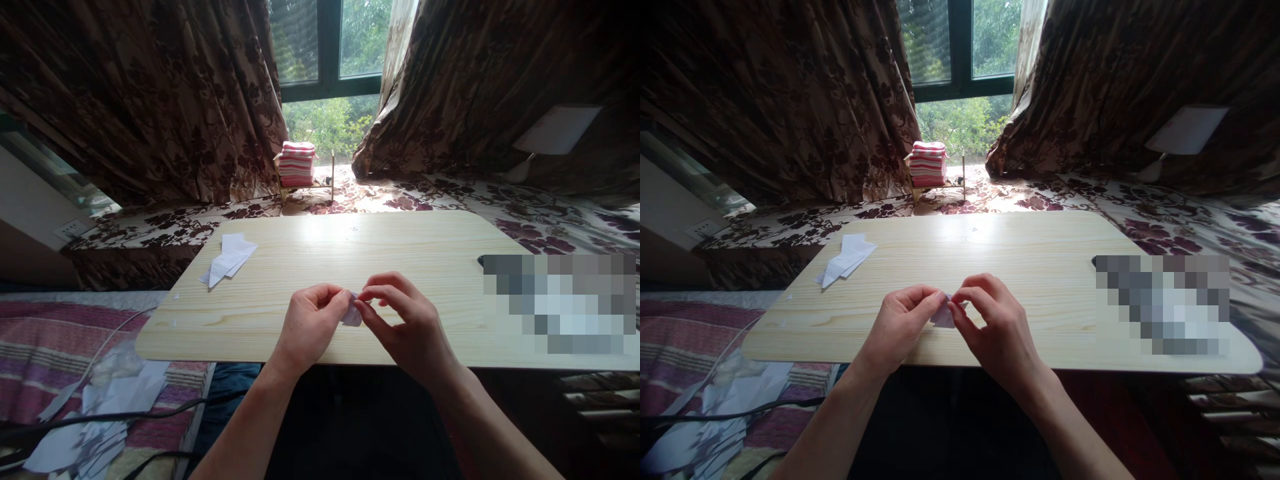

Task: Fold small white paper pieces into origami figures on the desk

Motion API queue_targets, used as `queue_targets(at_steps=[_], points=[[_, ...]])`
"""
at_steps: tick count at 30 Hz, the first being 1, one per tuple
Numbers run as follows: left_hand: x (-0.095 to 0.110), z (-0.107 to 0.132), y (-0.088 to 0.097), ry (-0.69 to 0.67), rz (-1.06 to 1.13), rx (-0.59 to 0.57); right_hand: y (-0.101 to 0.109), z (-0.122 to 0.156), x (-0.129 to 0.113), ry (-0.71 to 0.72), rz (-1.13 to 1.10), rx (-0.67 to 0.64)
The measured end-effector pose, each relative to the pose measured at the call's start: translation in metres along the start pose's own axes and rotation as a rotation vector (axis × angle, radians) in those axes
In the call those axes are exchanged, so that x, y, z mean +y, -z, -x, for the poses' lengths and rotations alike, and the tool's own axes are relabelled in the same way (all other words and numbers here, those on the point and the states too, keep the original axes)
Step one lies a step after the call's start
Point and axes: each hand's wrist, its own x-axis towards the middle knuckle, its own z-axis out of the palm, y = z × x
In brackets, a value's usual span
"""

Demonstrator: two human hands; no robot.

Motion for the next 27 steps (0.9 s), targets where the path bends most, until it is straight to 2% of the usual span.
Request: queue_targets(at_steps=[8, 13, 18, 21, 24, 27], points=[[-0.001, 0.0008, 0.003, -0.011, 0.011, 0.023, 0.0011, -0.0005, -0.0013, 0.165, 0.225, 0.002], [-0.0022, -0.001, 0.0019, -0.004, 0.055, 0.013, 0.0022, -0.0003, -0.0012, 0.2, 0.255, 0.001], [-0.0046, -0.0018, 0.0015, -0.005, 0.018, 0.062, 0.0035, 0.0024, -0.0004, 0.199, 0.232, -0.015], [-0.0057, -0.0013, 0.0023, -0.027, -0.037, 0.09, 0.0054, 0.0029, -0.0004, 0.095, 0.095, -0.012], [-0.0057, 0.0002, 0.0023, -0.042, -0.093, 0.109, 0.0069, 0.0012, 0.0007, -0.096, -0.051, -0.006], [-0.0036, 0.0017, 0.0008, -0.065, -0.12, 0.11, 0.0062, -0.0016, 0.0028, -0.26, -0.149, -0.069]])
